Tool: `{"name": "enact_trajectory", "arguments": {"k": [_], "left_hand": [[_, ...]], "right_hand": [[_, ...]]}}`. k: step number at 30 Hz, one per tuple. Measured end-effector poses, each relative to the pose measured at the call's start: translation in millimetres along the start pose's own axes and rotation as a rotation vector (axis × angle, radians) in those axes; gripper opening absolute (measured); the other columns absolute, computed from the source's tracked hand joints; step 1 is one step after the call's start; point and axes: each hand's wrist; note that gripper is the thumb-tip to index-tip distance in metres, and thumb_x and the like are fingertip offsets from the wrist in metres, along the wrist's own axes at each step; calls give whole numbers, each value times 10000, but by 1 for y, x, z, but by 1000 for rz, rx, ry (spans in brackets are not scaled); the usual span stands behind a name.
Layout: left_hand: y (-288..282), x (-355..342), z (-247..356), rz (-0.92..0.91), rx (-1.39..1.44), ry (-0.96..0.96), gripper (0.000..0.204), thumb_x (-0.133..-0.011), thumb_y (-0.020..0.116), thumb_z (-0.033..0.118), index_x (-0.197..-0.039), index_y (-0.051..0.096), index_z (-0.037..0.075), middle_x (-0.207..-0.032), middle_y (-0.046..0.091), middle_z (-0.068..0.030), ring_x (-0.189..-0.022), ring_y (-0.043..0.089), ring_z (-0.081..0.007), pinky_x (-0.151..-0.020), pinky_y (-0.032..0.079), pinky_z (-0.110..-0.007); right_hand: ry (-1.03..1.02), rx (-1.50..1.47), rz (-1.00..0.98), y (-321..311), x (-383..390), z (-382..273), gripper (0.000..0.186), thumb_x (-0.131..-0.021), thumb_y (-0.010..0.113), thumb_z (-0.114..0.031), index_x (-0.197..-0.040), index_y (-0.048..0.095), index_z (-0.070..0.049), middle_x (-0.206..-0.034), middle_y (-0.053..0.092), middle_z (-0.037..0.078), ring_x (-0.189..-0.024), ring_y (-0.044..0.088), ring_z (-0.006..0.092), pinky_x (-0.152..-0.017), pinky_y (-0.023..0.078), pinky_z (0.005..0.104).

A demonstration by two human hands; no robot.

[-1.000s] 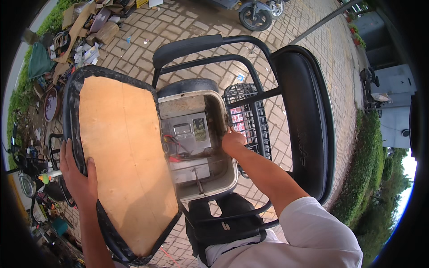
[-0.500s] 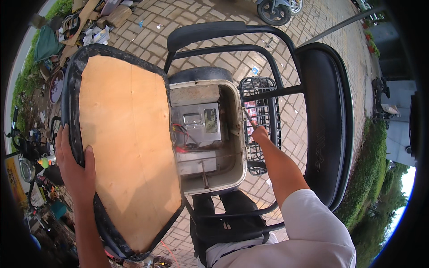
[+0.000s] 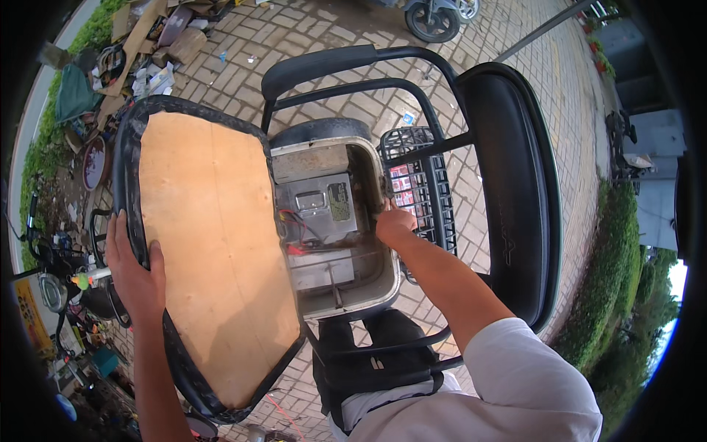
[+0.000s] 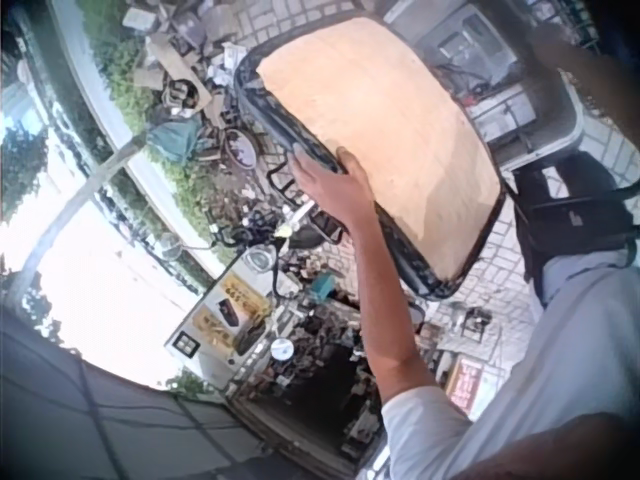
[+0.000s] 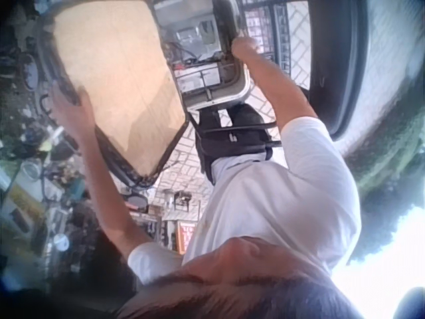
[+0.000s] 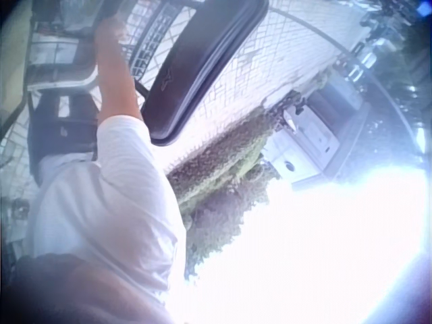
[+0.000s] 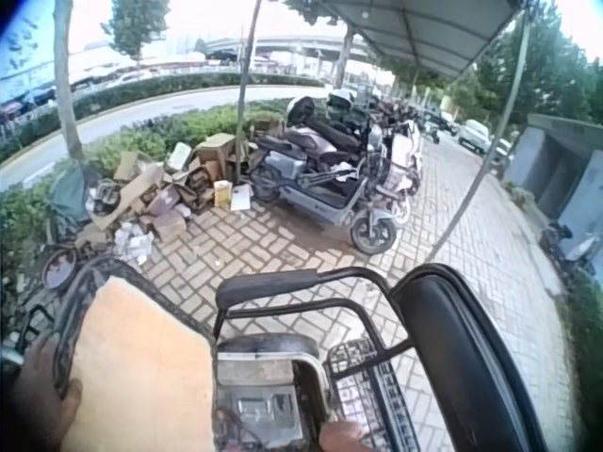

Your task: The person sprays a lubricant into the battery compartment of an electric scooter, then uses a screwdriver to adjust components inside. They walk into a cluttered workshop, search through boxes and tools, and retrieve a blue battery charger. The person hands the charger to another individual standing nearby.

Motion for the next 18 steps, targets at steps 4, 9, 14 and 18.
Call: {"name": "enact_trajectory", "arguments": {"k": [4, 9, 14, 18], "left_hand": [[-2, 3, -5, 20, 28, 31, 624, -834, 632, 94, -1416, 406, 78, -1433, 411, -196, -1302, 397, -403, -1053, 361, -474], [0, -1, -1, 21, 21, 57, 628, -830, 633, 83, -1415, 406, 73, -1430, 413, -204, -1307, 391, -404, -1057, 356, -471], [1, -1, -5, 32, 11, 91, 627, -824, 632, 62, -1409, 407, 57, -1422, 415, -217, -1310, 390, -405, -1066, 345, -467], [-1, 0, -4, 32, 22, 73, 622, -822, 632, 54, -1403, 409, 43, -1414, 419, -222, -1299, 399, -410, -1066, 341, -467]], "right_hand": [[-12, -207, 128, 22, -13, 54, 552, -859, 577, -198, -1397, 476, -125, -1267, 579, 202, -1035, 643, 370, -836, 521, 485], [46, -630, 262, 41, -31, 61, 581, -838, 535, -125, -1371, 502, -354, -1114, 651, 200, -1010, 644, 358, -862, 520, 449], [122, -747, 238, 41, -27, 61, 436, -821, 570, -181, -1256, 574, -159, -1046, 671, 231, -978, 650, 383, -867, 510, 462], [146, -948, 243, 34, -5, 67, 390, -795, 606, -226, -1063, 620, 56, -1012, 656, 288, -977, 640, 415, -832, 501, 471]]}}
Point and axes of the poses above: each hand's wrist, its own x-axis away from the middle knuckle, its own y-axis out of the palm, z = x × y
